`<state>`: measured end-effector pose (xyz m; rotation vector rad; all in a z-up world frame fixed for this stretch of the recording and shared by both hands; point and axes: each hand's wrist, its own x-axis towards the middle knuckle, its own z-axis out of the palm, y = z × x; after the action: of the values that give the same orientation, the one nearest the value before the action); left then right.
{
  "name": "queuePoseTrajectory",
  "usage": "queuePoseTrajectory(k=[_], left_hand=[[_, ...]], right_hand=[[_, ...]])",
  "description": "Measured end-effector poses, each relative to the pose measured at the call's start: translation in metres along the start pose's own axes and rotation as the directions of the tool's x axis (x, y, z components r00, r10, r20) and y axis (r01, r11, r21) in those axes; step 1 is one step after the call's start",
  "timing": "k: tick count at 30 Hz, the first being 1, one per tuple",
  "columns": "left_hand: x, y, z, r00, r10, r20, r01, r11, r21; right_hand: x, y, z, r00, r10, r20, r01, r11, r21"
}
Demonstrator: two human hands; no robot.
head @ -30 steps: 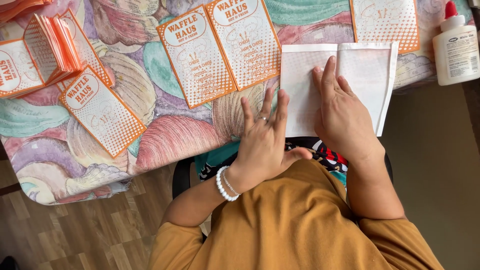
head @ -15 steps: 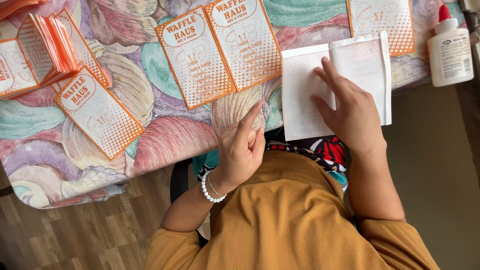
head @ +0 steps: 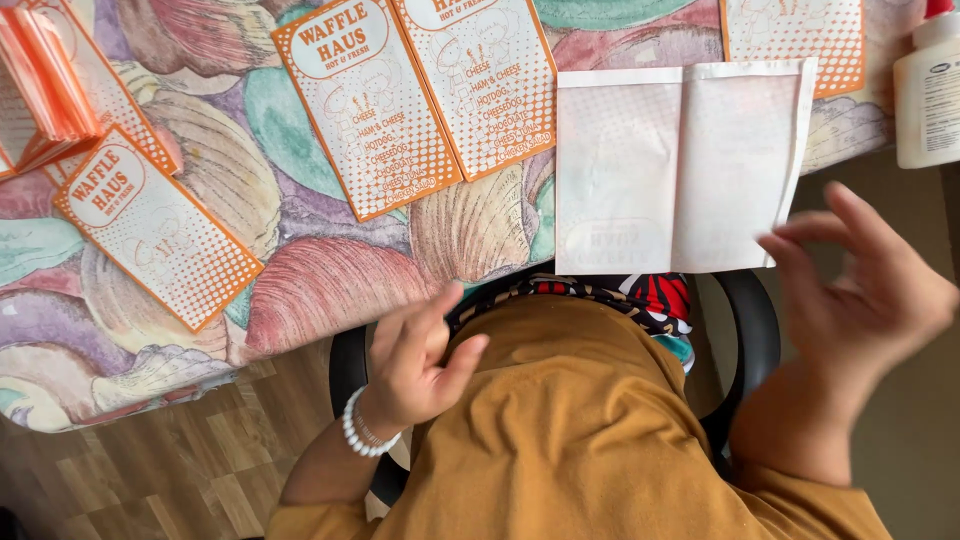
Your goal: Assembling paper bags by applying glue to templates and folding them into shape
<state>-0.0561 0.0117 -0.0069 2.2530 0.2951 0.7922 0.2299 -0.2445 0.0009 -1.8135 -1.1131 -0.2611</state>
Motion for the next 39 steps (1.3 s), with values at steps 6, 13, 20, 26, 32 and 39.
queuePoseTrajectory(k=[6, 13, 20, 26, 32, 39], left_hand=[[-0.060, -0.030, -0.007, 0.937, -0.036, 0.347, 0.081, 0.990, -0.118], [-0.086, -0.055, 0.010, 0.828, -0.432, 0.356, 0.415, 0.901, 0.126], [-0.061, -0.054, 0.031, 0.914, -0.313, 0.259, 0.269, 0.944, 0.192], [-0.029, -0.042, 0.037, 0.890, -0.311, 0.332, 0.346, 0.937, -0.048], [-0.031, -0.041, 0.046, 0.880, -0.407, 0.243, 0.447, 0.884, -0.138], [-0.076, -0.071, 0.037, 0.878, -0.469, 0.091, 0.472, 0.881, -0.015]], right_hand=[[-0.066, 0.049, -0.064, 0.890, 0.439, 0.122, -0.440, 0.898, -0.020], [-0.028, -0.012, -0.031, 0.975, 0.197, 0.104, -0.168, 0.956, -0.241], [0.015, -0.048, 0.053, 0.885, -0.268, 0.380, 0.411, 0.832, -0.372], [0.026, -0.047, 0.071, 0.860, -0.387, 0.333, 0.486, 0.820, -0.303], [0.018, -0.061, 0.069, 0.864, -0.415, 0.284, 0.465, 0.874, -0.138], [-0.038, -0.031, 0.044, 0.877, 0.058, 0.478, -0.140, 0.980, 0.138]])
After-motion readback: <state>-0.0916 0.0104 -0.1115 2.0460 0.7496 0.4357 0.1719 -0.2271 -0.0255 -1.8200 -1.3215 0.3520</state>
